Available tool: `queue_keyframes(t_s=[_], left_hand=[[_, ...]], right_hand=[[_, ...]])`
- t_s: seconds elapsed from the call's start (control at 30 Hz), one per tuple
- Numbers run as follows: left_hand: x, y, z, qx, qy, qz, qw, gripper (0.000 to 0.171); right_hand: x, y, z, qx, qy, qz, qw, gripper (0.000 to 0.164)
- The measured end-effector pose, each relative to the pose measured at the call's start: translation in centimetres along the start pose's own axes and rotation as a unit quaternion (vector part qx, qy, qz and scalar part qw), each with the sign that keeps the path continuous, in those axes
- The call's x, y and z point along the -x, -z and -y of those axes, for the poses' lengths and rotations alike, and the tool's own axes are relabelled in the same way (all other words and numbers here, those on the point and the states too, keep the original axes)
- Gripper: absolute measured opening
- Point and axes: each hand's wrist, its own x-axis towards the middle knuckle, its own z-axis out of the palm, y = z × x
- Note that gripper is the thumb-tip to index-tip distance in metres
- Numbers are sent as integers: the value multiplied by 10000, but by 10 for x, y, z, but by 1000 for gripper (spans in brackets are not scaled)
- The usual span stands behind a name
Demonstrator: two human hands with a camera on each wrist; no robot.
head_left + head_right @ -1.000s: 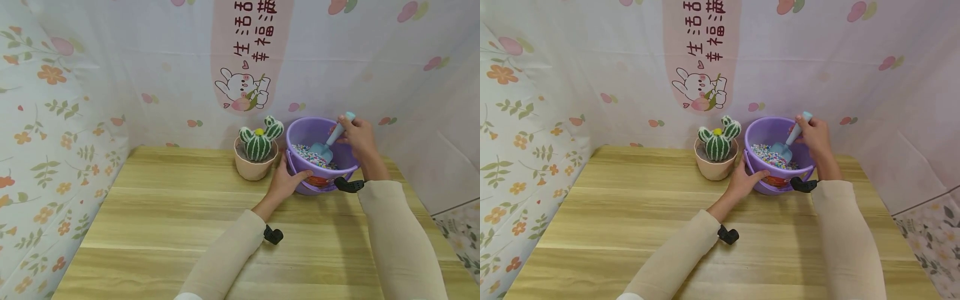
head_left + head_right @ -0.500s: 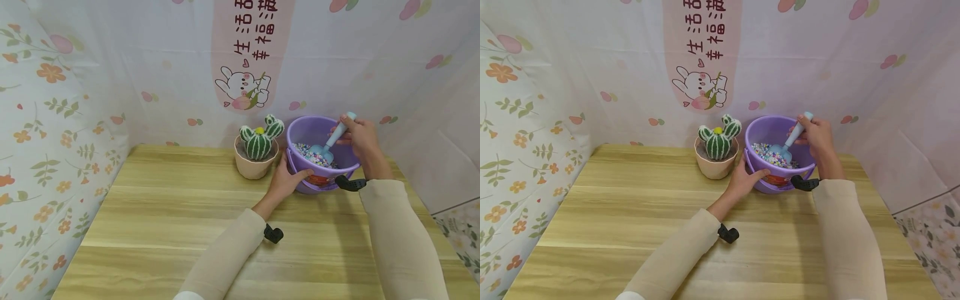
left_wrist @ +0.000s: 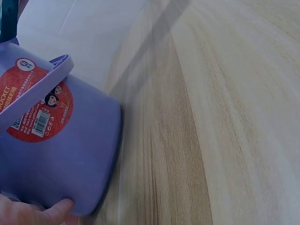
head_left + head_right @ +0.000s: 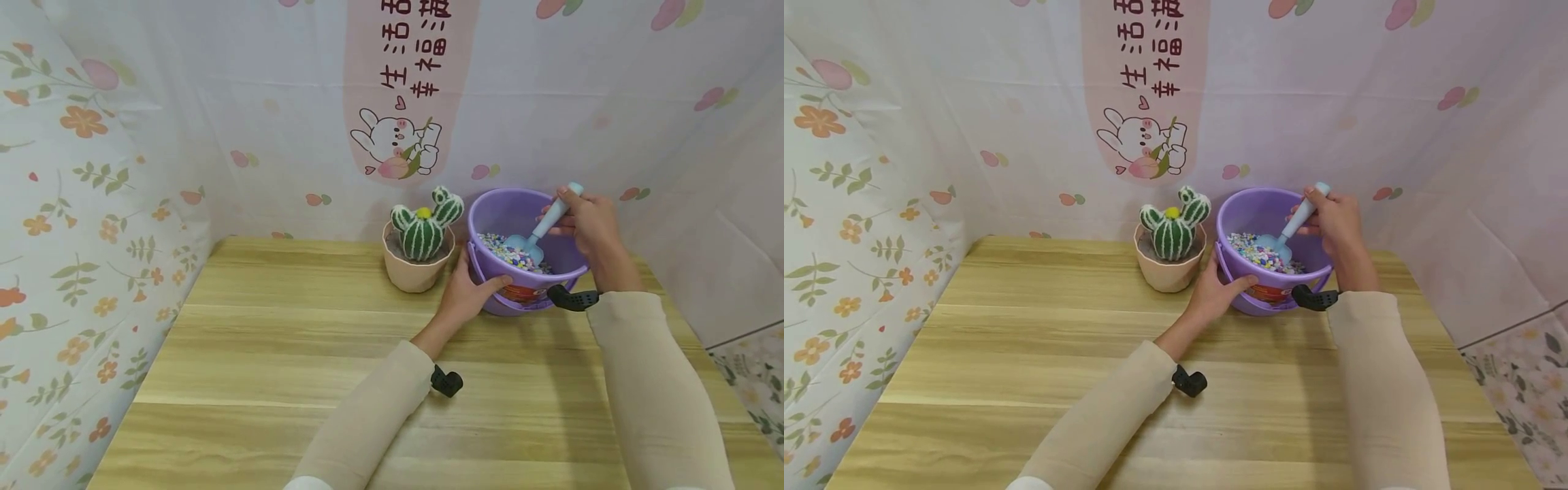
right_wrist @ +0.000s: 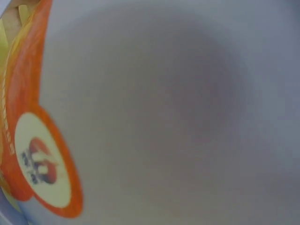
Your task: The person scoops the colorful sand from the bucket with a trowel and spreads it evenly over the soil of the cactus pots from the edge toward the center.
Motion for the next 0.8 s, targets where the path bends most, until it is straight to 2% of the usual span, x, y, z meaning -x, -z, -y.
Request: queue_keyframes(t_s=[0.17, 0.43, 0.63, 0.8], left_hand=[[2, 1, -1, -32, 89, 16, 10000, 106], [1, 0, 1, -36, 56, 14, 10000, 107], [-1, 0, 2, -37, -37, -27, 10000, 106], [0, 2, 1, 1, -64, 21, 10000, 106]], right_hand=[[-1, 0, 1, -54, -98, -68, 9999, 30], [-2, -1, 0, -367, -197, -151, 9990, 33], [-4, -1, -1, -951, -25, -164, 9953, 27], [-4, -1, 0, -1552, 85, -227, 9876, 22]])
